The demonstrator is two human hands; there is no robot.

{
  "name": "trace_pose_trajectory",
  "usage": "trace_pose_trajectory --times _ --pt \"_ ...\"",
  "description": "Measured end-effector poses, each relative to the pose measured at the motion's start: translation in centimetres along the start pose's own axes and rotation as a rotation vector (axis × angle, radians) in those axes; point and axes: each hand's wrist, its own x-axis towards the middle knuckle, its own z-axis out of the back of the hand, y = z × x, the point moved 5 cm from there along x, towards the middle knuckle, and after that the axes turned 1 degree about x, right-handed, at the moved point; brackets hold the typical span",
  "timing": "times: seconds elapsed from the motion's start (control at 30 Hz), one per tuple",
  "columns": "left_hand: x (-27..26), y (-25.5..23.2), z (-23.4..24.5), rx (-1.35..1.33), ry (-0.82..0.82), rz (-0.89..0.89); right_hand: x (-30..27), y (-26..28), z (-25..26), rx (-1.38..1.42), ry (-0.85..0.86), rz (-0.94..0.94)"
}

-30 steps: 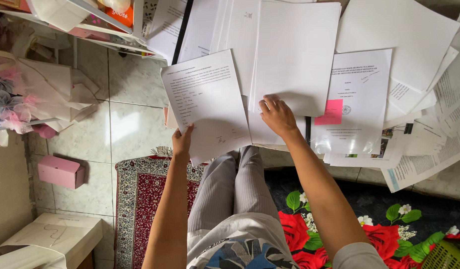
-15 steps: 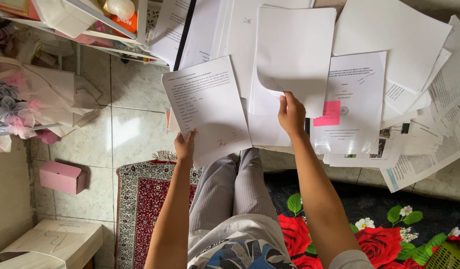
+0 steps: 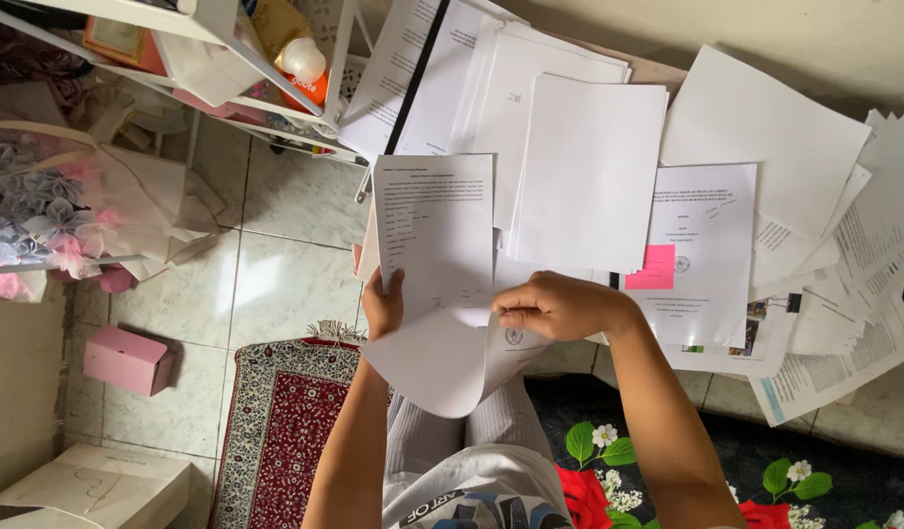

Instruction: The person sorts through a stack of papers on a wooden table by hand, leafing through them one by one, and then places a document into a drawer of a plastic cabinet.

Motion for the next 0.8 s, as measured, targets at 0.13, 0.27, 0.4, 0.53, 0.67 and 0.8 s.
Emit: trace_pose_trajectory --times 0.13,0.27,0.4,0.53,0.67,0.8 --pt "0.7 2.0 -0.7 -0.236 0.182 -0.012 4.3 -0.3 3.6 -0.112 -0.178 -0.103" --pt "1.3 4.0 -0.9 -0.322 0.274 0.086 10.3 -3.4 7.2 -0.35 -0.494 -0.12" --pt "1.5 4.2 -0.5 -0.415 0.274 0.158 16.1 -7.7 6.7 -0.309 -0.529 -0.165" --pt "0.8 1.4 -0.3 -0.28 0.181 0.035 19.7 -9.8 5.9 -0.296 -0.555 -0.179" --pt "0.6 -1.5 0.5 0.101 0.078 -0.066 21.7 -9.4 6.0 -0.214 -0.624 -0.084" --pt "0.9 -1.8 0.5 0.086 0.033 -0.029 21.3 -8.5 6.9 -0.069 -0.757 0.083"
